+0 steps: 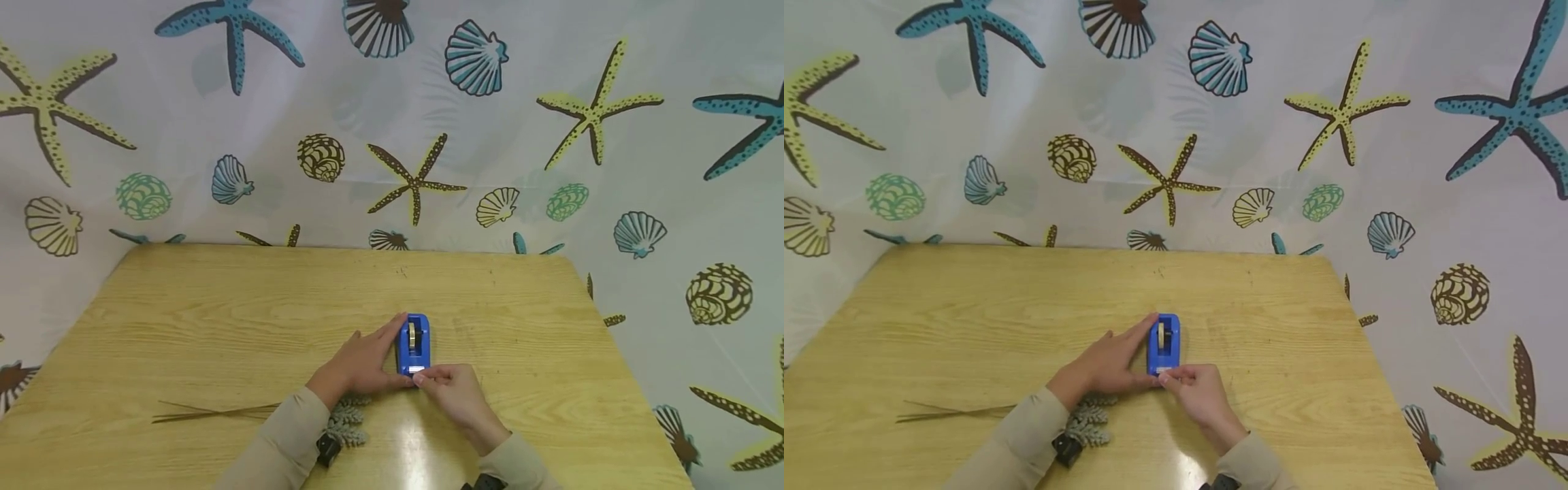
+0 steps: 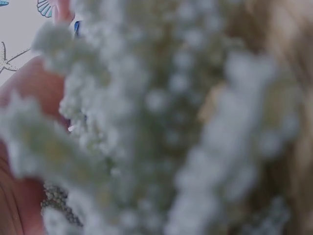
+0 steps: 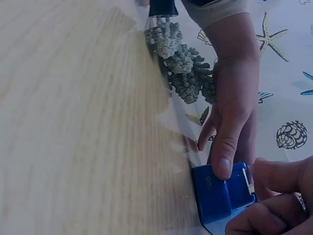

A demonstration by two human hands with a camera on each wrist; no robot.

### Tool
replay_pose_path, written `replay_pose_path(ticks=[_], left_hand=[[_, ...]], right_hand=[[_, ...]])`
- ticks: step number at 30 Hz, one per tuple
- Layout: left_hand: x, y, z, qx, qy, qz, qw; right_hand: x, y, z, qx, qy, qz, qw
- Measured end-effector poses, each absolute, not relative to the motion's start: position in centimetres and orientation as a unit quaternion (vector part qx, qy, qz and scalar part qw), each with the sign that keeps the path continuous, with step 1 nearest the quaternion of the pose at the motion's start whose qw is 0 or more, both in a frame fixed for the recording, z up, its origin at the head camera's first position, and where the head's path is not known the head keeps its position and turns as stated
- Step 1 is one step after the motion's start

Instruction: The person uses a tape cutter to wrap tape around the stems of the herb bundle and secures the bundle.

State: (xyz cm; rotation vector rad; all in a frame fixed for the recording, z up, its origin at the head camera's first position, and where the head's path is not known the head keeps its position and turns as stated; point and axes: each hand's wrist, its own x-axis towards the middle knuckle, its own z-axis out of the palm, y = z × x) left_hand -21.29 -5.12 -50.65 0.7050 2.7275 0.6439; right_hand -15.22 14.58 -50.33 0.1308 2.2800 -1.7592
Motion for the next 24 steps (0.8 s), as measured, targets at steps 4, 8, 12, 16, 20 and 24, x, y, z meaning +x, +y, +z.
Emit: replay_pose_path(ticks=[4, 8, 12, 16, 20, 24], left_hand=[[-21.3, -5.1, -50.6, 0.238, 0.937, 0.221, 0.126], [-21.3, -5.1, -50.5, 0.237, 0.937, 0.221, 0.128], [-21.3, -5.1, -50.4, 0.236, 0.937, 0.221, 0.131], [-21.2, -5.1, -50.4, 0.234, 0.937, 0.222, 0.131], [-21.2, -5.1, -50.3, 0.233, 0.936, 0.225, 0.136], [-21.3, -5.0, -50.1, 0.231, 0.935, 0.227, 0.145]], right_hand=[[-15.1, 14.7, -50.3, 0.042, 0.78, -0.609, 0.139], [-15.0, 14.8, -50.2, 0.05, 0.78, -0.606, 0.151], [-14.7, 14.8, -50.1, 0.064, 0.777, -0.605, 0.161], [-14.4, 14.9, -49.9, 0.066, 0.775, -0.606, 0.166], [-14.1, 15.0, -49.7, 0.063, 0.776, -0.604, 0.17], [-13.8, 15.0, -49.7, 0.061, 0.776, -0.604, 0.168]])
